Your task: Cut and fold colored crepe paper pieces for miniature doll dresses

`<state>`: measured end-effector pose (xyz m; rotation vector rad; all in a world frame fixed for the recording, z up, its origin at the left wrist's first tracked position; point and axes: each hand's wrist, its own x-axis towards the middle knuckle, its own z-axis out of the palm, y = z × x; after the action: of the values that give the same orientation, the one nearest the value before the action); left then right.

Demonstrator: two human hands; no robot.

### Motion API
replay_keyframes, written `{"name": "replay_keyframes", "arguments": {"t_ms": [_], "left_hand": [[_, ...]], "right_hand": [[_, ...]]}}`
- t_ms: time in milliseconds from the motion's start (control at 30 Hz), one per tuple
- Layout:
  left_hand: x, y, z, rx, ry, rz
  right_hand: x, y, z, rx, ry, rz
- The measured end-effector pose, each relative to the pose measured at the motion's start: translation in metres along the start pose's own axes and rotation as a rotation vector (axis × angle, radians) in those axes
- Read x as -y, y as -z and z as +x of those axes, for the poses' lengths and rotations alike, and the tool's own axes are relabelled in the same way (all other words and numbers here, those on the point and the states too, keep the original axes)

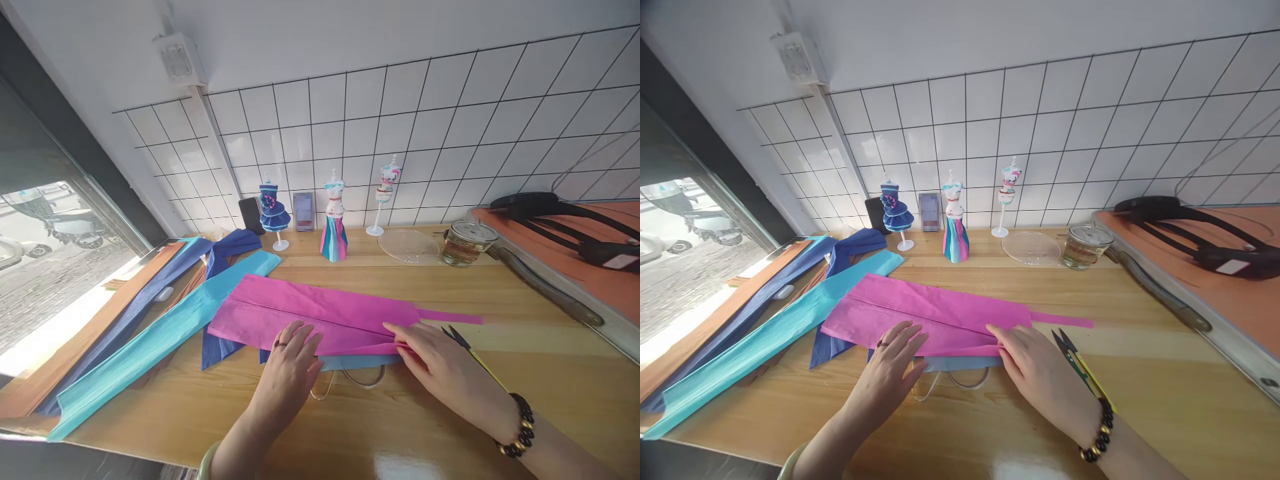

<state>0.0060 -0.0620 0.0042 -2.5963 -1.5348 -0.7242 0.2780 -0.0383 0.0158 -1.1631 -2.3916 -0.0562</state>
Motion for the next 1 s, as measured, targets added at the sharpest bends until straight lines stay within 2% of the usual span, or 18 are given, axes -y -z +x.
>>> {"name": "replay_keyframes", "arguments": {"t_ms": [133,200,267,333,433,567,767,900,1000], "left_hand": [[0.008,-0.001,0.027,0.078,-0.062,-0.092],[0.011,-0.001,0.039,0.107,-0.039,-0.173],[0.015,0.000,0.048,0.128,0.016,-0.245],[0.018,0.000,0.054,0.137,0.064,-0.291],[0.024,-0.002,0.058,0.139,0.110,-0.325],[0.028,-0.008,0.056,0.110,0.129,-0.370],[0.031,-0.015,0.051,0.035,0.091,-0.435],[0.028,-0.008,0.050,-0.023,-0.017,-0.449],[0.021,0.003,0.046,0.043,-0.137,-0.497]], "right_hand": [[0.005,0.004,0.003,-0.072,-0.040,-0.005],[0.014,0.005,0.001,-0.129,0.019,-0.043],[0.027,0.003,-0.003,-0.128,0.134,-0.047],[0.039,-0.003,-0.007,-0.048,0.211,-0.013],[0.053,-0.017,-0.011,0.086,0.139,-0.019],[0.057,-0.024,-0.013,0.175,0.094,0.000],[0.054,-0.009,-0.019,0.323,0.072,0.142],[0.050,0.006,-0.016,0.401,-0.013,0.207],[0.048,0.021,-0.009,0.458,-0.123,0.305]]}}
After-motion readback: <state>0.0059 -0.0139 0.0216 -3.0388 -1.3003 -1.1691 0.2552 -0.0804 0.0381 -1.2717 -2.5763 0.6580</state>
